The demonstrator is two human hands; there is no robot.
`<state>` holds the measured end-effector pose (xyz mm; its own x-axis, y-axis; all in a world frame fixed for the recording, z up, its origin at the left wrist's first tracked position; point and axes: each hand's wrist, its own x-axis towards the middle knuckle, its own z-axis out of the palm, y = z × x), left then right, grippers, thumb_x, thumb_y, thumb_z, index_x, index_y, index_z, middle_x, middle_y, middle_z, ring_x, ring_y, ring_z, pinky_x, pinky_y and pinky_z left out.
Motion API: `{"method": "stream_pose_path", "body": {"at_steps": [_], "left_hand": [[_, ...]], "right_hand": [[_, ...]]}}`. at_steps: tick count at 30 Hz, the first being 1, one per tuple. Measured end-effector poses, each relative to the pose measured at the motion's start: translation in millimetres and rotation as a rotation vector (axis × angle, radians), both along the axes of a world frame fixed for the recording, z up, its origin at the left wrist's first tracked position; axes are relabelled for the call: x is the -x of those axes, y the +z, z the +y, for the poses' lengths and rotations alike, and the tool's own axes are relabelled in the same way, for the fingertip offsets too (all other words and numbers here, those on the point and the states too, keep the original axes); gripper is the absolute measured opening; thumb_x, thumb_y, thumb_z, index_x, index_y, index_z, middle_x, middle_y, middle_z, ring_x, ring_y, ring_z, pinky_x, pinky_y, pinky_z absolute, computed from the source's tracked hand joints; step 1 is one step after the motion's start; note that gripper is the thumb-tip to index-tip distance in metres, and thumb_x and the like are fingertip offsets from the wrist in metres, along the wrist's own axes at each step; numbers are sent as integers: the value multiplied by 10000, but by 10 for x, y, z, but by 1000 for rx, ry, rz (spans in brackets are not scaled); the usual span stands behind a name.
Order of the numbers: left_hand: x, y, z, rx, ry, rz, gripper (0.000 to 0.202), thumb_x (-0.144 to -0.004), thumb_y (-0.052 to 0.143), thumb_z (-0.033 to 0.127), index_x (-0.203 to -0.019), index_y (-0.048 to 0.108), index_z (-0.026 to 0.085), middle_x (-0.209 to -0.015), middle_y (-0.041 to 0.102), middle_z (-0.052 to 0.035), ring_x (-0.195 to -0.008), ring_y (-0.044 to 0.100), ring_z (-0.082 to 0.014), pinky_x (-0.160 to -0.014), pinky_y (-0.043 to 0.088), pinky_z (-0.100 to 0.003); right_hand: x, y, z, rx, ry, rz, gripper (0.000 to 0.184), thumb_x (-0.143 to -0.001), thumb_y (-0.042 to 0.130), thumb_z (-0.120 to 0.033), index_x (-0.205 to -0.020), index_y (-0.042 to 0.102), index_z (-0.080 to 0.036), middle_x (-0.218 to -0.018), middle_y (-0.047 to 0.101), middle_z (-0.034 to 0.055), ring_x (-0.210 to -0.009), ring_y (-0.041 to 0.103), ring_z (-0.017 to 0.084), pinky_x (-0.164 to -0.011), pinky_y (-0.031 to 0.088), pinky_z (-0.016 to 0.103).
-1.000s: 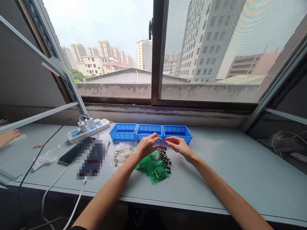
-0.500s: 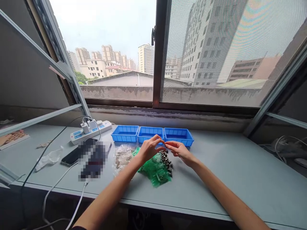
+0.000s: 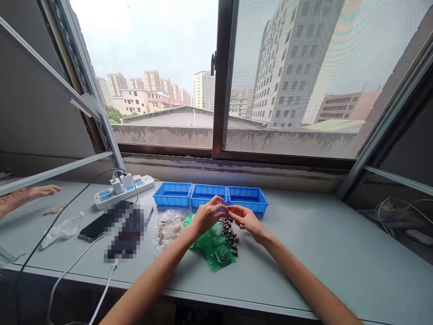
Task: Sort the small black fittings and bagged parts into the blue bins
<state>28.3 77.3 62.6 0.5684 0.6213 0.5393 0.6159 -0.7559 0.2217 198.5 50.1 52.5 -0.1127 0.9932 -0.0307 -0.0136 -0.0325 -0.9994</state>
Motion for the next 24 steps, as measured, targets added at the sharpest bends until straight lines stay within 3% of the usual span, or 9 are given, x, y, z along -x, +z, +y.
{"method": "stream_pose_path", "body": {"at_steps": [8,13,20,24], "left_hand": [[-6,49,-3,151,-5,-145,53,-764,698,215,-814,682,213,-1048,576,-10,-664,590,-69,-628,511,-212],[21,61,-1,94,17,-92,78,-770,694,232,-847,680,230,-1069,569,-10,-683,601,-78,-633,516,-217],[50,30,-5,-44,19,120,124,-783,671,208,-903,646,214,-1119,547,-29,-814,642,-131,-651,530,-226],[53,37,-16,-64,20,142,115,-797,639,207,-912,644,214,-1113,547,-33,-798,641,-128,-645,532,-224]], "right_hand": [[-12,-37,37,-31,13,-26,613,-504,752,-606,-964,685,-206,-745,640,17,-502,370,76,-454,212,210],[0,-28,58,-20,-61,-15,595,-477,717,-659,-854,710,-199,-846,666,54,-500,403,81,-432,230,212],[3,-63,53,-13,-92,-47,484,-492,739,-590,-753,731,-182,-651,613,41,-545,444,119,-426,245,213],[-4,-65,44,23,-119,-14,433,-494,755,-536,-748,731,-185,-723,645,54,-571,471,126,-416,234,204]]}}
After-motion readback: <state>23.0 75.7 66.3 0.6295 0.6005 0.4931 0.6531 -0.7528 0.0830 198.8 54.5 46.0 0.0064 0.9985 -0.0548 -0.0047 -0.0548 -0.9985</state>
